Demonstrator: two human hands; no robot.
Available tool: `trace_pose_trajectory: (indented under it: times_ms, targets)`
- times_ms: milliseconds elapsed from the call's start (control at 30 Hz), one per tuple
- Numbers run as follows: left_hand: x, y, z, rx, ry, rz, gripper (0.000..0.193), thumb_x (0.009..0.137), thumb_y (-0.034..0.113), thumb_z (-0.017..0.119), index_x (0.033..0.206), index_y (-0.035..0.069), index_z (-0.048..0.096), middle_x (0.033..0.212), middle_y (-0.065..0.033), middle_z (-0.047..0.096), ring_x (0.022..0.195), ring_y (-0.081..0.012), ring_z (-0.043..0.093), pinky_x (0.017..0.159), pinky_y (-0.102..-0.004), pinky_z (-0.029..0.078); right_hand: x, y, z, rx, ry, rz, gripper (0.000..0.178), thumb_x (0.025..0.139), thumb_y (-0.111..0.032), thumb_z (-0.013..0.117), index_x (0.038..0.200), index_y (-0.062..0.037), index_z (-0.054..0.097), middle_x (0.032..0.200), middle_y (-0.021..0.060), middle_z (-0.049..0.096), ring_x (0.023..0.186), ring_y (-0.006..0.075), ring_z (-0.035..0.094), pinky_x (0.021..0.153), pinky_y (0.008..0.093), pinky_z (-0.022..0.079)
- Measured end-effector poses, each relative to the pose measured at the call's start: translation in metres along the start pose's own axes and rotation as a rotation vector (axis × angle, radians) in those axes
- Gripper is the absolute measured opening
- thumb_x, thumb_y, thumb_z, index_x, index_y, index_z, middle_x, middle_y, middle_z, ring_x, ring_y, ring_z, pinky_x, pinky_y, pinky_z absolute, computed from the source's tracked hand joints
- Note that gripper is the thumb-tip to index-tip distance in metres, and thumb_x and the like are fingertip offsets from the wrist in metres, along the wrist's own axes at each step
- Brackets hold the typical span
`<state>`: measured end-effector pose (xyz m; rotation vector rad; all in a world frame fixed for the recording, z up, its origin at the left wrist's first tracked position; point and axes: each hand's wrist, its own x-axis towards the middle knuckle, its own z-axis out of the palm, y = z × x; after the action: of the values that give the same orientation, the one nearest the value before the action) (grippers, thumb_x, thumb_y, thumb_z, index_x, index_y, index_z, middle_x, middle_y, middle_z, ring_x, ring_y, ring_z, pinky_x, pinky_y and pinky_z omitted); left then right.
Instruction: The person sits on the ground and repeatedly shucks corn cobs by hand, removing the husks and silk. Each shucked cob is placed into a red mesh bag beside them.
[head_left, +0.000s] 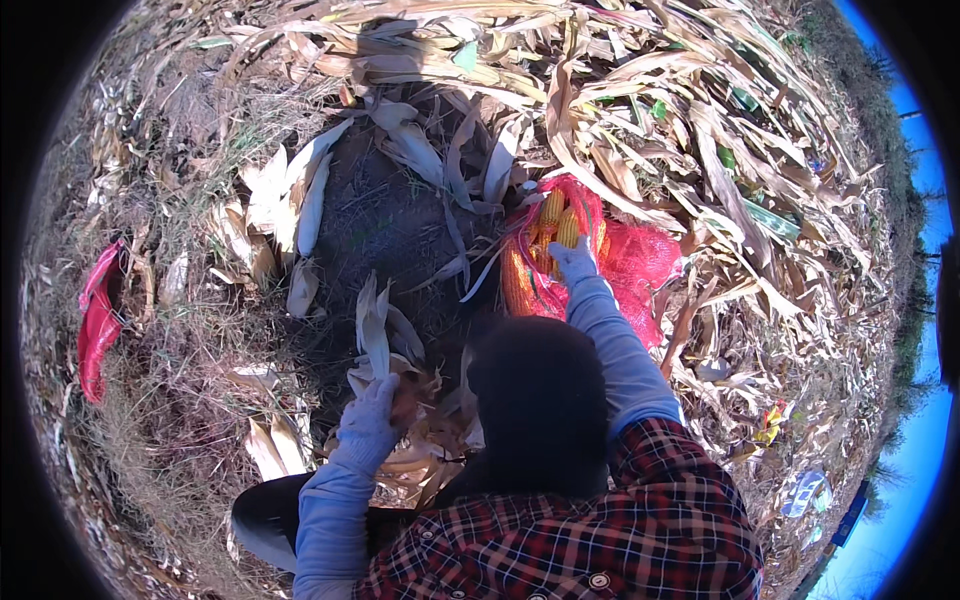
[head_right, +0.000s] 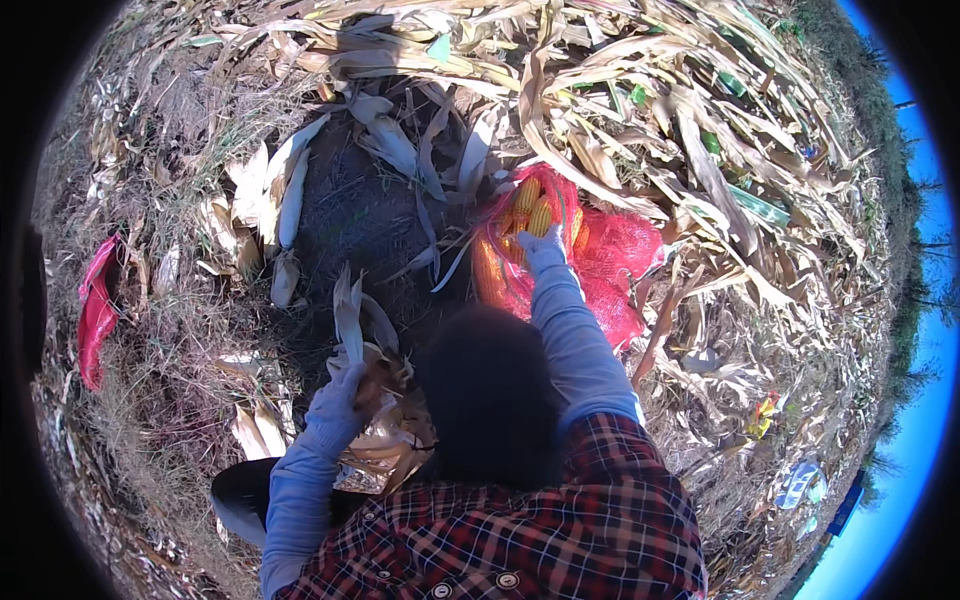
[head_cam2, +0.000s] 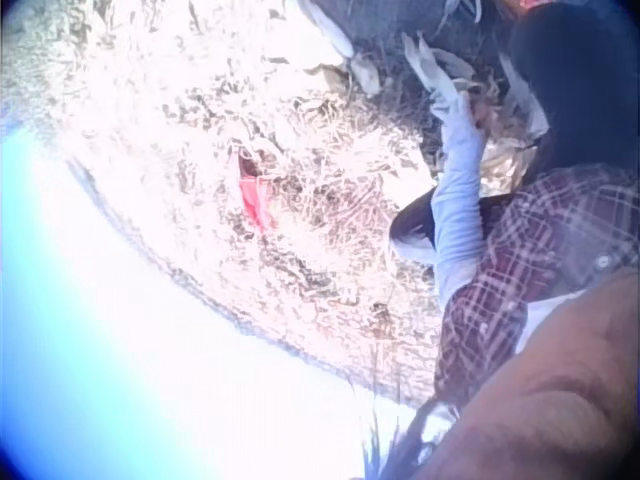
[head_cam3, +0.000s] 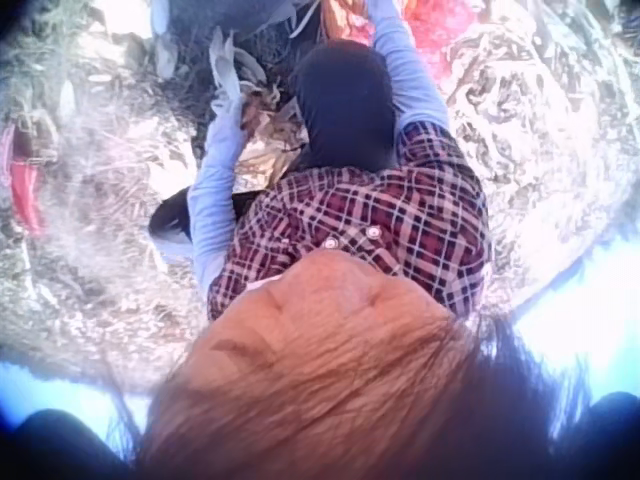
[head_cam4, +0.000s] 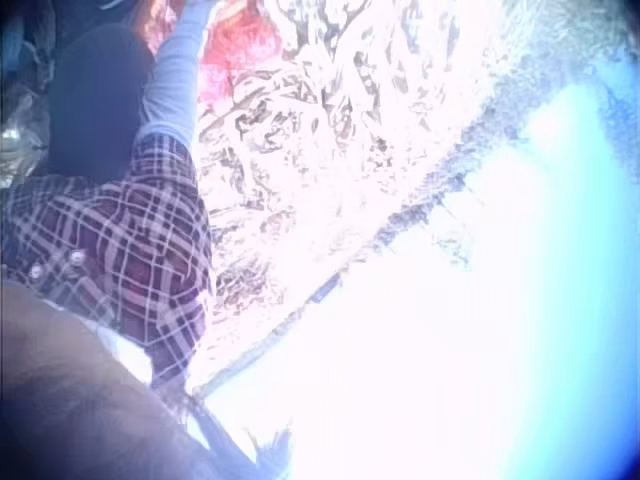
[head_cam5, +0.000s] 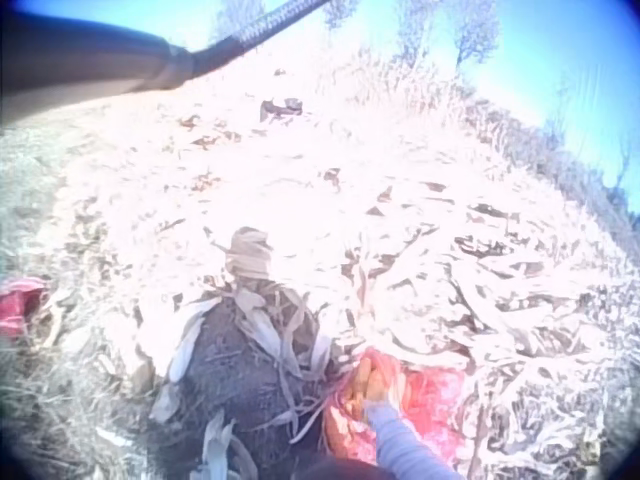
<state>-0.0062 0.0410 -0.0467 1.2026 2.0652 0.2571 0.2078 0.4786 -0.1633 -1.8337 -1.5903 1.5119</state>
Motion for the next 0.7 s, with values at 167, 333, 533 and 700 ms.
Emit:
trace_pose_trajectory:
  times_ms: [167,333,533,700]
  targets:
    - [0.009,0.000,-0.001,0.069,-0.064,-0.007,0.073,0.087,0.032,0.076,0.150,0.015,0.042,0.140,-0.0125,0.056,0.118,-0.0374,0.063,0.097,-0.0500,0.050,0.023,0.044,0.011,-0.740,0.138,-0.079,0.107,0.084,-0.045,0.079,0.164,-0.0055,0.018,0.150,0.0381,0.044,0.136,0.0517,0.050,0.115,0.0509,0.042]
    - [0.019,-0.005,-0.004,-0.032,-0.094,-0.191,0.057,0.084,0.030,0.077,0.135,0.014,0.057,0.126,-0.0156,0.065,0.114,-0.0368,0.065,0.095,-0.0488,0.049,0.037,0.088,-0.012,-0.504,-0.028,-0.235,0.094,0.084,-0.047,0.079,0.154,0.0020,0.040,0.144,0.0336,0.054,0.132,0.0445,0.056,0.111,0.0459,0.045]
    - [0.039,-0.061,-0.018,-0.014,0.328,-0.285,0.059,0.085,0.024,0.076,0.139,0.015,0.056,0.136,-0.0154,0.060,0.121,-0.0359,0.061,0.099,-0.0465,0.051,0.005,0.063,-0.002,-0.355,-0.025,-0.311,0.081,0.088,-0.040,0.079,0.146,0.0076,0.049,0.142,0.0306,0.057,0.133,0.0391,0.057,0.111,0.0412,0.044]
    - [0.092,-0.124,-0.037,-0.251,0.470,-0.416,0.052,0.089,0.020,0.070,0.139,0.011,0.058,0.134,-0.0189,0.063,0.125,-0.0378,0.061,0.107,-0.0459,0.048,-0.005,0.047,0.014,-0.313,-0.026,-0.357,0.078,0.090,-0.040,0.079,0.147,0.0056,0.051,0.147,0.0254,0.055,0.136,0.0348,0.054,0.111,0.0401,0.044]
